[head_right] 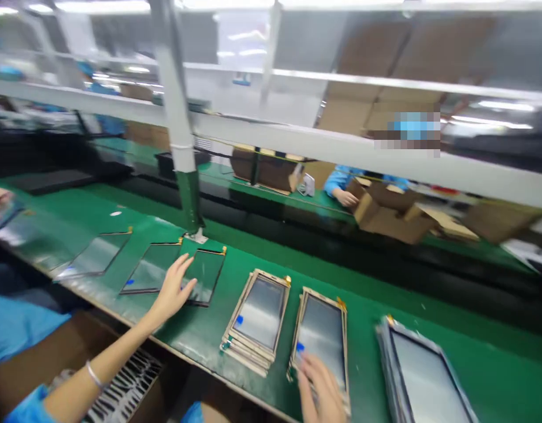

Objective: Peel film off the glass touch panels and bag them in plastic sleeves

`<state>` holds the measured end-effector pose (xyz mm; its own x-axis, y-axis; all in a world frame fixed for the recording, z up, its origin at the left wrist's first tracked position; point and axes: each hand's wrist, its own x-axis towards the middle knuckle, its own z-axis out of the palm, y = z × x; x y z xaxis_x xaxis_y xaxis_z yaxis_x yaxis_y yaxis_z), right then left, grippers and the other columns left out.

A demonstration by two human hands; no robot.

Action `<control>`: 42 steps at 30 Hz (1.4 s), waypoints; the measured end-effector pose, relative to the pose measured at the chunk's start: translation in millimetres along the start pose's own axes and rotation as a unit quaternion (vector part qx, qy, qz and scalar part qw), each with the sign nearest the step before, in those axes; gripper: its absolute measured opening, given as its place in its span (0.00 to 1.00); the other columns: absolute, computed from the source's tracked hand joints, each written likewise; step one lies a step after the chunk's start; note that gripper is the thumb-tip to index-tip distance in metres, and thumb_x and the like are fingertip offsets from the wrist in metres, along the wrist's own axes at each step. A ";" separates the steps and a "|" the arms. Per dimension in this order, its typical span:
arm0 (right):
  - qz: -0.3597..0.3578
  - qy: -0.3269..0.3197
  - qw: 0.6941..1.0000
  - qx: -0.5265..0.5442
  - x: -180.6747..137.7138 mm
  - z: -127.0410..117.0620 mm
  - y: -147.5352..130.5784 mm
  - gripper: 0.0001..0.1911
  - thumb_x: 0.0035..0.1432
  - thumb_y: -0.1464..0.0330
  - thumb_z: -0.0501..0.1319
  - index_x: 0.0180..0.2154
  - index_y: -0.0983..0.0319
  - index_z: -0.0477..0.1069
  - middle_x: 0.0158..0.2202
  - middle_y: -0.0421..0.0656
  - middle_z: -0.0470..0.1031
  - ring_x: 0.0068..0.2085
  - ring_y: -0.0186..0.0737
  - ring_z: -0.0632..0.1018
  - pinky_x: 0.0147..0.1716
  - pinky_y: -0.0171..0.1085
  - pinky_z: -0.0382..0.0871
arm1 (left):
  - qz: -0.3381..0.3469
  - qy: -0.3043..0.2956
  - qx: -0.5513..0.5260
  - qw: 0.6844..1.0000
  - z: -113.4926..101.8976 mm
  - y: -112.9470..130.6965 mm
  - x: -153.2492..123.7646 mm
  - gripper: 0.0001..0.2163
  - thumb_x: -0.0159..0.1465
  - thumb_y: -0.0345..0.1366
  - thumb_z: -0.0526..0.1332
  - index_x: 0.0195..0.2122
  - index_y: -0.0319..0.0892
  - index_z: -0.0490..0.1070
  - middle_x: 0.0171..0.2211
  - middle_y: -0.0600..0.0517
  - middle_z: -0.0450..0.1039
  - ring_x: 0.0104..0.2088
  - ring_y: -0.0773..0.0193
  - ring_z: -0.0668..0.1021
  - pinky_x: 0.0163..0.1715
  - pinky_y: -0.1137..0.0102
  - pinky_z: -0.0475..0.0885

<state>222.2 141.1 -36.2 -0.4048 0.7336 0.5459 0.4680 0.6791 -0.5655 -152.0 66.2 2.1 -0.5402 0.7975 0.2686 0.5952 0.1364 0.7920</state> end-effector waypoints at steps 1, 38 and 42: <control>-0.003 -0.008 1.000 -0.029 0.0 10.7 -2.9 0.17 0.66 0.58 0.51 0.39 0.60 0.73 0.45 0.50 0.74 0.47 0.49 0.75 0.46 0.48 0.71 | 0.030 -0.028 0.021 0.999 13.6 6.3 -2.2 0.22 0.62 0.36 0.55 0.58 0.39 0.61 0.64 0.42 0.53 0.66 0.53 0.50 0.64 0.53 0.43; 0.231 -0.111 0.799 0.544 56.6 8.9 -67.3 0.22 0.53 0.51 0.63 0.37 0.60 0.59 0.38 0.46 0.76 0.31 0.37 0.79 0.24 0.31 0.69 | -0.208 -0.372 -0.391 0.816 66.8 80.8 -80.5 0.32 0.59 0.54 0.59 0.60 0.43 0.58 0.57 0.40 0.68 0.54 0.45 0.72 0.48 0.57 0.73; 0.296 -0.215 0.750 0.551 69.6 -18.3 -52.3 0.31 0.60 0.42 0.48 0.30 0.65 0.65 0.29 0.48 0.76 0.28 0.35 0.77 0.23 0.28 0.66 | -0.257 -0.392 -0.396 0.790 52.9 83.3 -95.8 0.29 0.53 0.54 0.65 0.53 0.47 0.67 0.53 0.44 0.73 0.53 0.44 0.74 0.45 0.59 0.74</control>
<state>184.0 156.2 42.7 -0.7093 0.6948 -0.1188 -0.1709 -0.3330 -0.9273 -19.2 32.2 13.4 0.1297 0.9177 -0.3755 -0.3083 0.3973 0.8644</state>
